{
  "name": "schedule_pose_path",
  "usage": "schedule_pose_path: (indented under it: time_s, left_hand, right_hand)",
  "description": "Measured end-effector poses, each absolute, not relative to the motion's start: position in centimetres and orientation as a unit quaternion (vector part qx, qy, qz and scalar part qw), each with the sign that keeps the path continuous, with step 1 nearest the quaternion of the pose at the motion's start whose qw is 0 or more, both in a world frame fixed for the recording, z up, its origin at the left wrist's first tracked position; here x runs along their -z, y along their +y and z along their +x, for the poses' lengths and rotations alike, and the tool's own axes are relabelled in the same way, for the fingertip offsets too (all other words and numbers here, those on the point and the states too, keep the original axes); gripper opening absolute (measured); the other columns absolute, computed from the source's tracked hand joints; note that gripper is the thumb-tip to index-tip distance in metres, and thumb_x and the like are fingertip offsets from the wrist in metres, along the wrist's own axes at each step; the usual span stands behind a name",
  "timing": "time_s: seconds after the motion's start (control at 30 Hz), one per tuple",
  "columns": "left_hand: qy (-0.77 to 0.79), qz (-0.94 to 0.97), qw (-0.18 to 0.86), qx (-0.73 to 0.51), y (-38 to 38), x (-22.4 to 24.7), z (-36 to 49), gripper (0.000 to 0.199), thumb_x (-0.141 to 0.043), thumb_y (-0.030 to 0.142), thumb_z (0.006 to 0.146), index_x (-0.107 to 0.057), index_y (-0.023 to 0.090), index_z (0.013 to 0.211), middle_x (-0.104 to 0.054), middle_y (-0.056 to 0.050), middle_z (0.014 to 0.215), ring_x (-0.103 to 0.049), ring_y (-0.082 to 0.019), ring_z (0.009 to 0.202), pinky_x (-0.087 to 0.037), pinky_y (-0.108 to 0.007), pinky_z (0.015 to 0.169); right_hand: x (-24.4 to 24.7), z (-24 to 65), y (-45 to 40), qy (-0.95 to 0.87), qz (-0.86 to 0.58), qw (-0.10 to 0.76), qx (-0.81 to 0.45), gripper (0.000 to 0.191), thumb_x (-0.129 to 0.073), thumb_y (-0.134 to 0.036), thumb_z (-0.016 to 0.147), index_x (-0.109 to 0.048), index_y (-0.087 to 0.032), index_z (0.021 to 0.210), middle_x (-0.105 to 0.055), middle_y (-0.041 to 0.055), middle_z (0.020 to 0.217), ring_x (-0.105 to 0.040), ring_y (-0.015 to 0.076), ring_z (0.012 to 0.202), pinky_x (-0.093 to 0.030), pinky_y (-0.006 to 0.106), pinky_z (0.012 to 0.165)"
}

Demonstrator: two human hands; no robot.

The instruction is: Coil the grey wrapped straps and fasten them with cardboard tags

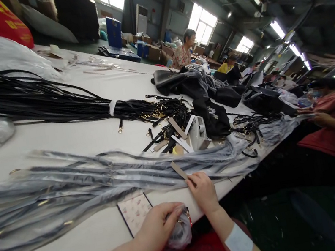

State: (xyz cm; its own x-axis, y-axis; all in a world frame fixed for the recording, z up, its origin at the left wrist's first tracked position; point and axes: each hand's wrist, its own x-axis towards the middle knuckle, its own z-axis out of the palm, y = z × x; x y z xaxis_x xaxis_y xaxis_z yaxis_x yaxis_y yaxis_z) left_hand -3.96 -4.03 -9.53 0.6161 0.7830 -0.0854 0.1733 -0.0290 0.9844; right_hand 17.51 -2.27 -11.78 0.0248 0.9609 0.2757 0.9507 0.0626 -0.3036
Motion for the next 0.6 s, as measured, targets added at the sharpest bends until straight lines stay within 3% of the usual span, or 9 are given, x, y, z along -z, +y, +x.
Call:
schedule_pose_path:
  time_s: [0.23, 0.6]
  left_hand:
    - [0.352, 0.683, 0.592, -0.244, -3.8, 9.3, -4.1, 0.037, -0.043, 0.040, 0.095, -0.073, 0.020, 0.094, -0.075, -0.001, 0.093, -0.065, -0.018, 0.087, -0.045, -0.021, 0.082]
    - [0.351, 0.688, 0.591, -0.233, -3.7, 8.7, -4.2, 0.039, -0.041, 0.040, 0.095, -0.075, 0.021, 0.090, -0.075, -0.003, 0.094, -0.065, -0.018, 0.088, -0.045, -0.022, 0.081]
  right_hand:
    - [12.6, 18.2, -1.5, -0.664, -0.699, 0.256, -0.071, 0.018, -0.062, -0.029, 0.086, -0.077, -0.021, 0.080, -0.071, 0.0059, 0.080, -0.064, 0.0208, 0.078, -0.050, 0.031, 0.077]
    - [12.9, 18.8, -1.1, -0.652, -0.708, 0.254, -0.101, 0.023, -0.058, -0.031, 0.088, -0.077, -0.021, 0.079, -0.071, 0.0046, 0.079, -0.066, 0.0187, 0.075, -0.051, 0.028, 0.072]
